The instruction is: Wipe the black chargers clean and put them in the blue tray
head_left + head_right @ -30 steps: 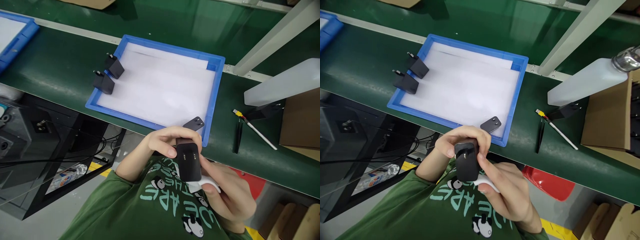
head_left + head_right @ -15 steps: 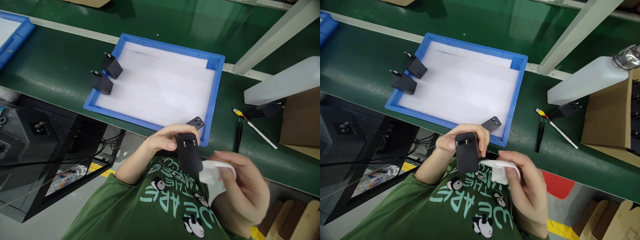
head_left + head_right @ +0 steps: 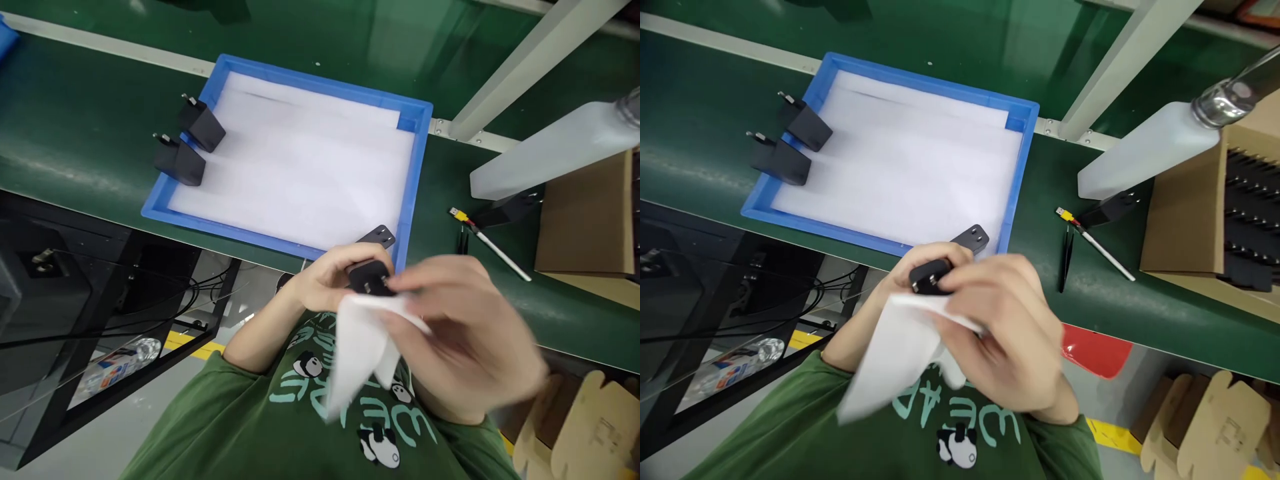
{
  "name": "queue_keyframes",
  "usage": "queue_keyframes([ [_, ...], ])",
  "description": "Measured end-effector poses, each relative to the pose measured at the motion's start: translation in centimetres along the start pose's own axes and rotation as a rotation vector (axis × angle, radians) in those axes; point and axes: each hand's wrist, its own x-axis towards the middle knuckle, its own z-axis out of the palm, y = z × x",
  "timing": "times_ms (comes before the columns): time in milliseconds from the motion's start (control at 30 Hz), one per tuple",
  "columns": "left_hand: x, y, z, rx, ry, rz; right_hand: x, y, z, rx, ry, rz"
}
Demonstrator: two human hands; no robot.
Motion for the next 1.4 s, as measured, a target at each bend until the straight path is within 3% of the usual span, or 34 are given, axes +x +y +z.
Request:
queue_keyframes([
  [100, -0.1, -0.3, 0.4, 0.059, 0.072, 0.081, -0.1, 0.8, 1.8, 0.156, 0.064, 0.214],
  [167, -0.1, -0.4, 0.5, 0.129, 0.09, 0.141, -0.7, 1.0, 1.8, 0.321, 0.023, 0.396],
  [267, 0.0, -0.4, 0.7, 0.235, 0.091, 0.195, -1.5, 1.0, 1.3, 0.522, -0.009, 0.506],
  [600, 0.1, 0.6, 1.2, 0.323, 0.097, 0.207, -1.3, 1.1, 0.5, 0.623, -0.082, 0.463],
  [933, 0.0, 1.0, 1.5, 0.389, 0.109, 0.233, -2.3, 0.6, 0.3, 0.562, -0.073, 0.453],
  [1067, -0.1, 0.9, 1.9, 0.354, 0.138, 0.23, -1.8, 0.7, 0.6, 0.627, 0.035, 0.511],
  [1167, -0.4, 0.5, 2.2, 0.229, 0.177, 0.192, -1.0, 1.5, 0.3, 0.803, 0.175, 0.702],
  [1267, -0.8, -0.1, 2.2, 0.148, 0.221, 0.164, -0.8, 2.7, -0.7, 0.936, 0.282, 0.85],
  [1400, -0.9, -0.5, 2.1, 0.087, 0.247, 0.186, -1.5, 4.3, -2.2, 0.944, 0.358, 0.916],
])
